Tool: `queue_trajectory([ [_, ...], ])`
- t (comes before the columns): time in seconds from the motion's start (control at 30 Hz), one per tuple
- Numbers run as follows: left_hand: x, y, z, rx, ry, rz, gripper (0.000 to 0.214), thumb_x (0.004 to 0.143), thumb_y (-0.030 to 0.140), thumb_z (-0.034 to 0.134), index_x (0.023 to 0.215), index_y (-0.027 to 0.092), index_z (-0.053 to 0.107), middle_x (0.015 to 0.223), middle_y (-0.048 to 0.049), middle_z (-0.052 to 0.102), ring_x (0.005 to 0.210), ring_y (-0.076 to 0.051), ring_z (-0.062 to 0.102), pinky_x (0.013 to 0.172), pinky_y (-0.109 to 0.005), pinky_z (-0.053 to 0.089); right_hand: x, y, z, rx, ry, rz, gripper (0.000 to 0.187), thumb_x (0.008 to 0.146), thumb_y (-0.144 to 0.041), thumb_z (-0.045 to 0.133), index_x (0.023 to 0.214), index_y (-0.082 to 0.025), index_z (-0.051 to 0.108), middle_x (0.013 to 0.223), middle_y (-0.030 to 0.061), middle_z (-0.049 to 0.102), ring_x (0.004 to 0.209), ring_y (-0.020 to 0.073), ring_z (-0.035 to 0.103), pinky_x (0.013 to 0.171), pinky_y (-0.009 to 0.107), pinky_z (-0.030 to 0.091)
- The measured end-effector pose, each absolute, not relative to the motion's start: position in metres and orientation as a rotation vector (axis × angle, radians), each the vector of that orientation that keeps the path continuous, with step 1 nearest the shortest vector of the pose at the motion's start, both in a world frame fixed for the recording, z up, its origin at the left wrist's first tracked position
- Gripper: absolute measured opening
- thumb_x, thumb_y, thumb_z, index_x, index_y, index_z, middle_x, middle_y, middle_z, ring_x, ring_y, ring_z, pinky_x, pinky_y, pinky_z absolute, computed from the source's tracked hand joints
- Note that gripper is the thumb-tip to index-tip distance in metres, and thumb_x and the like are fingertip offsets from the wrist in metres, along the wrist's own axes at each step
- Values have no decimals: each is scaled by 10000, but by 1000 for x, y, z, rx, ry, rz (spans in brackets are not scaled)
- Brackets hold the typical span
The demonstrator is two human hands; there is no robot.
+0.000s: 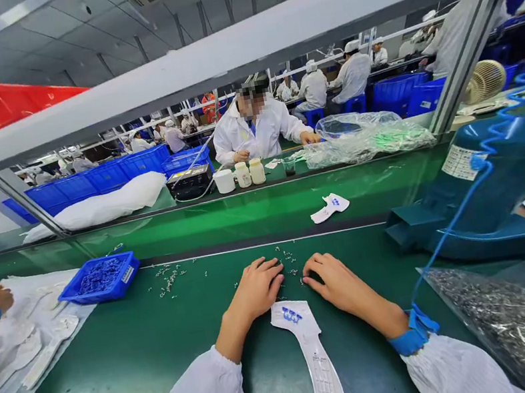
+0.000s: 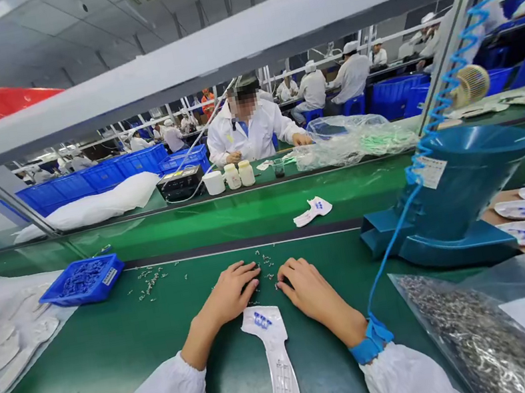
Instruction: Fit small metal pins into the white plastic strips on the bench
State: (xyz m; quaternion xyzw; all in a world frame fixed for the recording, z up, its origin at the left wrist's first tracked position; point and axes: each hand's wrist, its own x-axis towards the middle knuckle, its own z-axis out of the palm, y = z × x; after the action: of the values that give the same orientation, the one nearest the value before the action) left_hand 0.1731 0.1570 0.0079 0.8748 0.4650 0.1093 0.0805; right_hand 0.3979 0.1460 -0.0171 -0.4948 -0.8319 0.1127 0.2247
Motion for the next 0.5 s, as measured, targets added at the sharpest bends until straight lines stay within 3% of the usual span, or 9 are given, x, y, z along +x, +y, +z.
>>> queue_trajectory([
  [0.13, 176, 156, 8, 2624, 1331, 335, 355, 1015, 278, 422, 1305, 223, 619, 1403, -49, 588, 1347, -252, 454, 1107, -448, 378, 398, 148, -20, -1307, -2326, 296, 312, 968, -303, 519, 1249, -247, 641, 1151, 104, 636, 1013, 266, 568, 859, 423, 477],
  [0.3, 183, 158, 7, 2670, 1250, 328, 333, 1004, 251, 445, 1279, 253, 634, 1408, -35, 580, 1352, -253, 440, 1108, -449, 367, 402, 153, -26, -1359, -2304, 311, 170, 945, -250, 553, 1033, -220, 695, 1062, 90, 659, 980, 250, 575, 880, 410, 452],
  [0.5, 187, 156, 10, 2699, 1232, 340, 275, 991, 263, 488, 1176, 238, 690, 1353, -50, 608, 1331, -286, 431, 1090, -477, 369, 401, 150, -24, -1363, -2345, 337, 260, 962, -286, 547, 1187, -228, 660, 1118, 89, 646, 993, 264, 561, 861, 410, 435],
])
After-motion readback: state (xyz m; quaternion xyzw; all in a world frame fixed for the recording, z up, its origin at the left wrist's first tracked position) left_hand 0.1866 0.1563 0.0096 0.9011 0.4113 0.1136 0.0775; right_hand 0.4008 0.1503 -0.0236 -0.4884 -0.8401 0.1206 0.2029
